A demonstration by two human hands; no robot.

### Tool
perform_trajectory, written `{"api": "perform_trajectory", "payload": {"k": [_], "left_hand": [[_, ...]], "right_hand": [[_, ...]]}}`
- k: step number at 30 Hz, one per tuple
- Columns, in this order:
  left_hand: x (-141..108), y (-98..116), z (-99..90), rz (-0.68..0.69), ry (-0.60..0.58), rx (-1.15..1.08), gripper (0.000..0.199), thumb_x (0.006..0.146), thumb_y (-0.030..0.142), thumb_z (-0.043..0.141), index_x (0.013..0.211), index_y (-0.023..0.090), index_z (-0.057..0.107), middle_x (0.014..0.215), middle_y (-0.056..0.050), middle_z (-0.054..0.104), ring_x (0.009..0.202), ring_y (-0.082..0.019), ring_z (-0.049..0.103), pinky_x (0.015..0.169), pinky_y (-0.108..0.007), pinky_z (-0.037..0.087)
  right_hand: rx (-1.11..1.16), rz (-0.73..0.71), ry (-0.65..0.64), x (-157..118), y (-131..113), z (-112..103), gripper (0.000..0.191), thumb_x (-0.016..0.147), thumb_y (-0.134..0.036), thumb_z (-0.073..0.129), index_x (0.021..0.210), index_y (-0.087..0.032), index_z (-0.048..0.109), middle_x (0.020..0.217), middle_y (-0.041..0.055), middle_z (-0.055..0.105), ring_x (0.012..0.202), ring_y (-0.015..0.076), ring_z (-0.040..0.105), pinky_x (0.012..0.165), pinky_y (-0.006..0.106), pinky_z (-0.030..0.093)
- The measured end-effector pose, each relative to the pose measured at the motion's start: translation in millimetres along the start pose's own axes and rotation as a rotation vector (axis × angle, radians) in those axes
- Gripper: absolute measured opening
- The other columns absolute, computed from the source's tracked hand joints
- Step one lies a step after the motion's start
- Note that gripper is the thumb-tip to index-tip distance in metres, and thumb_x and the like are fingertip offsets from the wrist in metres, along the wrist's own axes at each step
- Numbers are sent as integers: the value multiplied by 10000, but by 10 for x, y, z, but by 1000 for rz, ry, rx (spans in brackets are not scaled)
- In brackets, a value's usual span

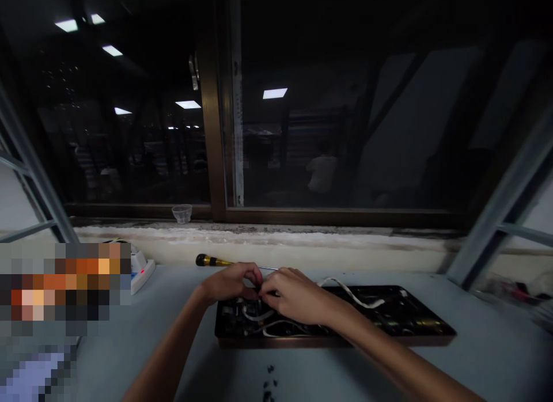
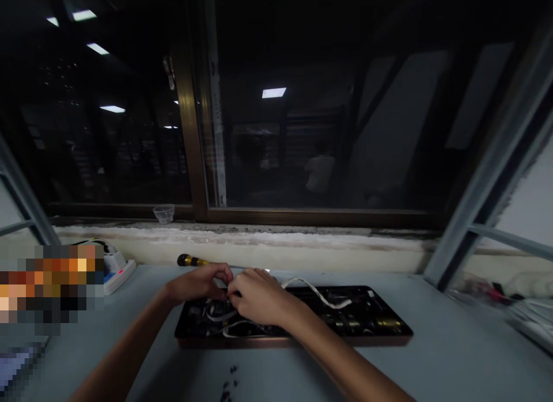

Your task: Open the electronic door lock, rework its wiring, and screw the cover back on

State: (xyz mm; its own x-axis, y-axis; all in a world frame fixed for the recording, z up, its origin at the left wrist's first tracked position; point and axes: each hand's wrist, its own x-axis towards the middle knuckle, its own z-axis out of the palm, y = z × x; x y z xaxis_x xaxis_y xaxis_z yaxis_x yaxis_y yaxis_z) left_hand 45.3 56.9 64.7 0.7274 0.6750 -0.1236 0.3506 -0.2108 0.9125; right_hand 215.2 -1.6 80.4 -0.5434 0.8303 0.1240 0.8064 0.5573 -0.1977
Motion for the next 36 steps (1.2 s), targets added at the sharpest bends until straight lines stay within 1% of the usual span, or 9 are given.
{"api": "perform_trajectory", "payload": {"k": [4,7,11,14,19,25,31,34,36], "left_hand": [[-24,24,1,-16,26,-21,261,523,80,575,755,173,497,766,46,555,657,-95,483,597,-199,342],[-14,-18,-20,1,33,-56,279,503,64,543,757,171,503,764,45,570,688,-110,494,607,-204,341],[20,-76,-36,45,47,-92,281,504,67,493,767,166,497,752,46,574,715,-116,494,630,-208,343],[38,-77,-30,49,68,-104,310,489,58,483,780,166,480,750,48,561,699,-108,483,595,-198,330],[50,-36,-12,51,109,-107,363,448,16,492,777,169,464,755,47,544,674,-101,476,540,-185,317],[40,1,-8,57,130,-95,388,430,-11,485,775,166,463,742,52,527,655,-92,465,524,-176,317],[37,-40,-37,45,90,-81,382,436,1,503,779,166,467,761,46,543,703,-108,477,544,-182,333],[45,-96,-57,31,46,-40,343,459,28,518,771,166,482,765,43,548,722,-117,482,559,-190,339],[47,-124,-73,20,25,-19,315,472,42,528,761,164,493,770,41,550,716,-115,482,568,-191,338]], "right_hand": [[19,79,-7,44,-40,-1,242,708,-195,463,772,-239,692,689,22,666,641,140,578,558,219,316],[5,150,14,99,-93,36,242,665,-190,486,774,-239,695,733,38,673,711,169,596,572,233,323],[-30,222,51,147,-177,94,234,638,-148,471,739,-182,680,786,85,670,795,216,597,618,264,337],[-44,245,68,147,-209,117,228,645,-134,454,729,-160,665,820,107,661,822,233,590,634,279,341],[-27,254,74,126,-201,130,218,656,-145,453,716,-174,661,785,85,663,808,220,590,615,268,334],[-14,292,87,133,-207,153,238,653,-143,456,765,-179,663,823,86,660,796,211,594,602,264,325],[-12,266,50,162,-212,125,247,652,-131,456,753,-177,676,808,100,666,772,223,602,559,266,298],[10,200,-3,169,-203,44,225,688,-164,467,754,-186,681,787,84,669,736,211,603,545,260,297],[37,119,-56,132,-163,-54,211,736,-217,468,727,-195,677,726,55,662,685,183,595,542,247,311]]}}
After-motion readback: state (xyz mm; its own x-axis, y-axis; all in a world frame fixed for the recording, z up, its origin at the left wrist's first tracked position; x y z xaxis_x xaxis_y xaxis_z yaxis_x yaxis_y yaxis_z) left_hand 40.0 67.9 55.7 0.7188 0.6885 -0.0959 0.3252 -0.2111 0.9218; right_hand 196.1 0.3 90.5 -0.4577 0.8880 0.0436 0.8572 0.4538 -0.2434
